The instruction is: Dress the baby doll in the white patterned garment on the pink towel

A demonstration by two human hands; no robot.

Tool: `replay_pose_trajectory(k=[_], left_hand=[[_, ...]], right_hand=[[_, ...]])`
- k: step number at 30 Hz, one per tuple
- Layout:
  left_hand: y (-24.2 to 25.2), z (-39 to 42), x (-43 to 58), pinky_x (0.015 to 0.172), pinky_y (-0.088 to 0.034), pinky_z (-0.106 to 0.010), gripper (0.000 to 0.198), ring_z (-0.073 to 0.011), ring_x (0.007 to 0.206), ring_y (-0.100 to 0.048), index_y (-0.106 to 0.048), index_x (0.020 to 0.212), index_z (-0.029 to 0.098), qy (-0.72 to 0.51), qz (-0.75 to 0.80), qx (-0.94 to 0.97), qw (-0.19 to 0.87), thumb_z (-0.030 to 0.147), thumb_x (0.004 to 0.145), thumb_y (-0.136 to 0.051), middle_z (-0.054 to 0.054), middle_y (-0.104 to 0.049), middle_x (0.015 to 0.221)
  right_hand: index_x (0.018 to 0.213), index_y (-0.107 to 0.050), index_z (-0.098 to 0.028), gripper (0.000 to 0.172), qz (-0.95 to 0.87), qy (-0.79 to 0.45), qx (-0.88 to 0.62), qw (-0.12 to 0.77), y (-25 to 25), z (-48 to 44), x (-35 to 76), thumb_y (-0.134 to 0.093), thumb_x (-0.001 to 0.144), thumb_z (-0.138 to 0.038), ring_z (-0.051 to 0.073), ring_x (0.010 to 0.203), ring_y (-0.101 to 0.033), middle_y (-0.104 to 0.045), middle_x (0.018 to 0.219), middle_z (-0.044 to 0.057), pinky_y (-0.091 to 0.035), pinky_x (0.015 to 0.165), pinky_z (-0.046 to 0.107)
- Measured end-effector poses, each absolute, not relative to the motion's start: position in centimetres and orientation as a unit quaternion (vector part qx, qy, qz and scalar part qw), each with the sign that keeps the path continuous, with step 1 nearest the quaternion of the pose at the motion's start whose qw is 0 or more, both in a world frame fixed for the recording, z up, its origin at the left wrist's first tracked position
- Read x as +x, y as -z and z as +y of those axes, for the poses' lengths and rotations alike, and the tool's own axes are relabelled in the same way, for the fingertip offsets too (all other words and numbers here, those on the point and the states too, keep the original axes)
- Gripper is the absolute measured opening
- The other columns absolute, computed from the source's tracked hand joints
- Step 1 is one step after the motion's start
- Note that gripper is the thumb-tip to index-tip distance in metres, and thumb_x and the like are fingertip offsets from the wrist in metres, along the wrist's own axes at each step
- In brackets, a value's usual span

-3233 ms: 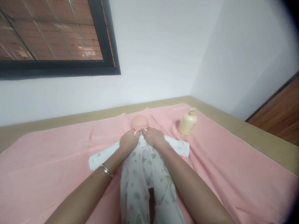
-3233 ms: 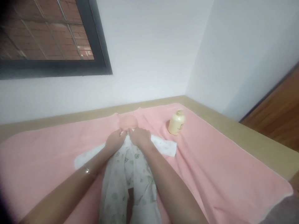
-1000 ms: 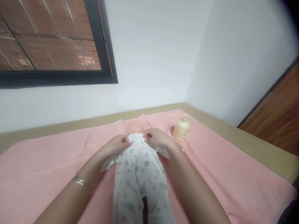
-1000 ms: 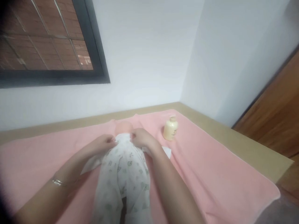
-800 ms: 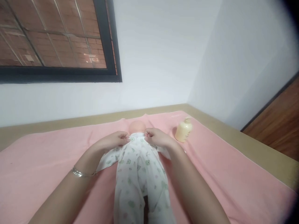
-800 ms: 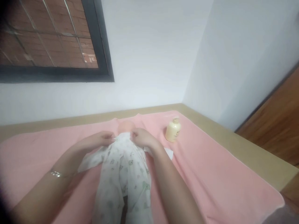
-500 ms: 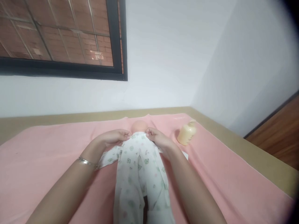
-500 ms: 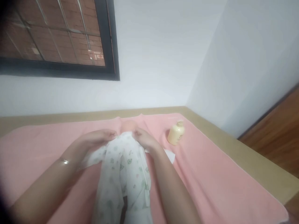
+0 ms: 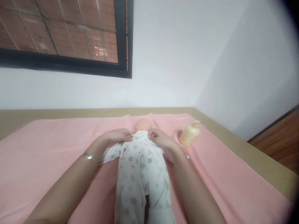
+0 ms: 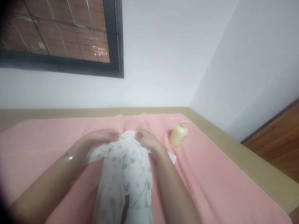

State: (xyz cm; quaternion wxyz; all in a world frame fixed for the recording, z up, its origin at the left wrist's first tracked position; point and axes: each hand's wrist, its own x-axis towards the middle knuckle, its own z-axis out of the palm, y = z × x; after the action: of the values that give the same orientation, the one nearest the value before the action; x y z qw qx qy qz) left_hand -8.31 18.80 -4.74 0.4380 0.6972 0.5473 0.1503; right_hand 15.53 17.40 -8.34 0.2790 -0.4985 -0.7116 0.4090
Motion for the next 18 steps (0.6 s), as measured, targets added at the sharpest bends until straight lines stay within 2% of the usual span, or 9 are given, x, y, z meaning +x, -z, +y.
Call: replay_pose_trajectory(k=[3,7,13,15,18], left_hand=[[4.9,19.2,-8.5,0.055,-0.041,-0.025,0.026,-0.0147,0.059,-0.052,-0.056,0.058,0.018,-0.130,0.502,0.705,0.484,0.040,0.053,-0.068,0.000,-0.056,0.060],[5.4,19.4,-8.7,0.052,-0.038,-0.024,0.010,-0.0135,0.057,-0.052,-0.062,0.061,0.018,-0.123,0.489,0.731,0.460,0.027,0.055,-0.062,0.001,-0.058,0.061],[5.9,19.5,-8.5,0.050,-0.035,-0.022,0.016,-0.0141,0.060,-0.053,-0.064,0.070,0.020,-0.112,0.536,0.750,0.372,0.023,0.056,-0.056,0.001,-0.061,0.066],[5.9,19.3,-8.3,0.049,-0.034,-0.023,0.020,-0.0148,0.061,-0.054,-0.064,0.075,0.021,-0.124,0.581,0.742,0.310,0.023,0.056,-0.057,0.000,-0.062,0.072],[6.1,19.0,-7.9,0.048,-0.032,-0.024,0.017,-0.0151,0.060,-0.053,-0.061,0.075,0.021,-0.134,0.632,0.734,0.209,0.024,0.059,-0.056,-0.002,-0.062,0.076]], right_hand=[[0.084,-0.053,-0.019,0.016,-0.707,-0.414,-0.499,0.282,7.8,17.1,16.0,-0.045,0.078,-0.032,0.011,0.060,-0.047,-0.053,0.075,-0.001,-0.032,0.048,0.020],[0.093,-0.057,-0.019,0.022,-0.723,-0.392,-0.495,0.280,7.5,17.7,16.7,-0.050,0.075,-0.029,0.012,0.061,-0.052,-0.057,0.077,0.000,-0.037,0.050,0.020],[0.096,-0.060,-0.019,0.025,-0.763,-0.354,-0.484,0.242,7.4,18.3,17.4,-0.055,0.072,-0.024,0.013,0.070,-0.057,-0.061,0.085,0.001,-0.043,0.059,0.022],[0.096,-0.060,-0.019,0.024,-0.757,-0.323,-0.499,0.272,6.9,18.1,17.7,-0.052,0.074,-0.024,0.014,0.077,-0.058,-0.063,0.090,0.002,-0.044,0.064,0.023],[0.100,-0.060,-0.020,0.026,-0.721,-0.247,-0.532,0.369,5.7,17.9,19.2,-0.046,0.079,-0.026,0.015,0.090,-0.057,-0.062,0.103,0.004,-0.043,0.076,0.026]])
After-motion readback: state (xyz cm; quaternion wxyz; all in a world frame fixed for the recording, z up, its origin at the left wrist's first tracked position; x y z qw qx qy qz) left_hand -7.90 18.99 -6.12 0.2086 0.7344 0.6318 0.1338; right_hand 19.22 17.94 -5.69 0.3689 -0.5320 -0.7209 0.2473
